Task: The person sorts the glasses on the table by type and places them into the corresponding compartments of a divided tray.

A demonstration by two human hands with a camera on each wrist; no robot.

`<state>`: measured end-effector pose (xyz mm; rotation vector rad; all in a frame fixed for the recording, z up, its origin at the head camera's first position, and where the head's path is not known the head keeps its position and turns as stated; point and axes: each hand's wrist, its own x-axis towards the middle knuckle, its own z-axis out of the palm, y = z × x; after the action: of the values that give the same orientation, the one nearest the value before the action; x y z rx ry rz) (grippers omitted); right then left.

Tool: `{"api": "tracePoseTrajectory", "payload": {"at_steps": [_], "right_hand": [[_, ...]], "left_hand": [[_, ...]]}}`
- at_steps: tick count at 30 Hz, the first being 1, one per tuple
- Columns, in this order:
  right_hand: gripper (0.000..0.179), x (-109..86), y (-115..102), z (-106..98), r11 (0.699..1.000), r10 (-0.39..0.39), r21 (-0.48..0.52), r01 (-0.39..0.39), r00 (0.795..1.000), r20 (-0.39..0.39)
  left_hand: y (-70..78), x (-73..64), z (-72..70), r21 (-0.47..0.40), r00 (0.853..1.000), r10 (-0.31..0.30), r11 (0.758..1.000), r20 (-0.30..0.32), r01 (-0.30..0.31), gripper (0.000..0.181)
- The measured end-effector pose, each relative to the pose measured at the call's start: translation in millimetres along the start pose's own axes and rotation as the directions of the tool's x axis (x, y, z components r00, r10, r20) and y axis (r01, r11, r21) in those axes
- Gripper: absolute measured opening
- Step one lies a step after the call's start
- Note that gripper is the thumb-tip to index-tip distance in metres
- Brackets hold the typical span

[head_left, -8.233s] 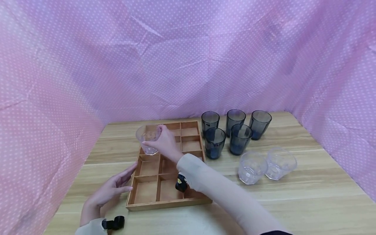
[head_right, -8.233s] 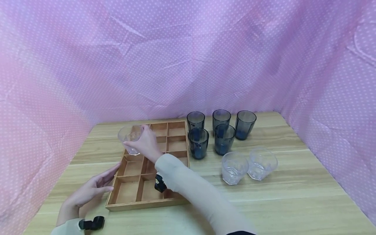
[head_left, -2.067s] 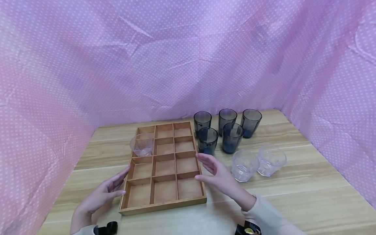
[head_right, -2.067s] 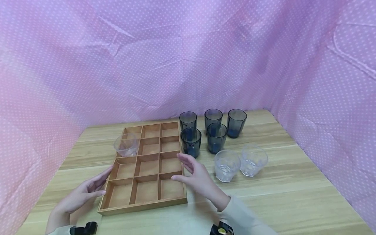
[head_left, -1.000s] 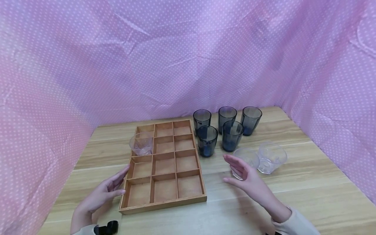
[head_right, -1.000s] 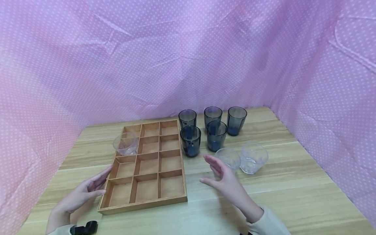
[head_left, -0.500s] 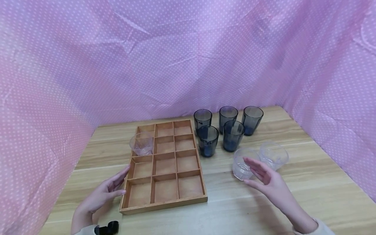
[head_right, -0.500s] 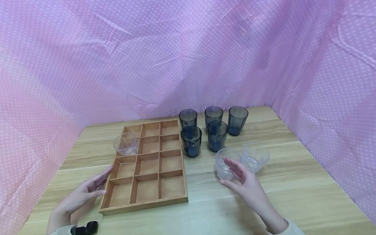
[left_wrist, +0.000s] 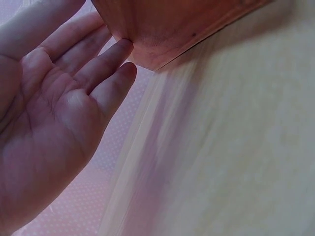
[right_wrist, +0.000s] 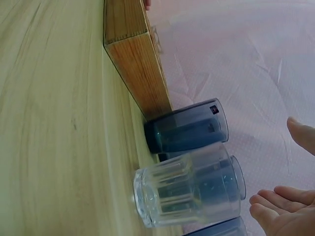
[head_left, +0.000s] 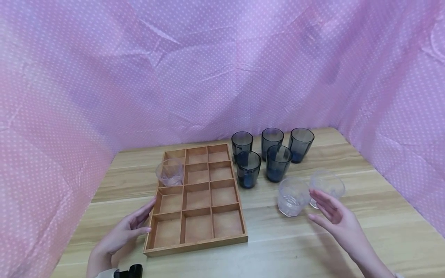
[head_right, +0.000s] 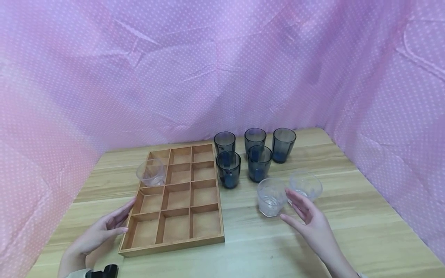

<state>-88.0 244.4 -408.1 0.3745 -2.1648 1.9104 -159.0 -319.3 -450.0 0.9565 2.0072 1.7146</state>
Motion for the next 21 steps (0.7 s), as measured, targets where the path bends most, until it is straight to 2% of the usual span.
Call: {"api": "tracePoseTrajectory", "payload": {"at_steps": [11,21], "right_hand": [[0.061,-6.6,6,-7,0.997,0.029,-0.065,-0.032,0.999,-0.042],[0.06,-10.2,16,-5,0.999,0.003,-0.047,-0.005,0.999,-0.052]], "left_hand": [[-0.5,0.0,0.5,0.018,1.0,-0.019,1.0,-0.009,0.02,0.072],[-1.8,-2.2,-1.2,0.04,1.0,-0.023,0.999,-0.015,0.024,0.072]]}}
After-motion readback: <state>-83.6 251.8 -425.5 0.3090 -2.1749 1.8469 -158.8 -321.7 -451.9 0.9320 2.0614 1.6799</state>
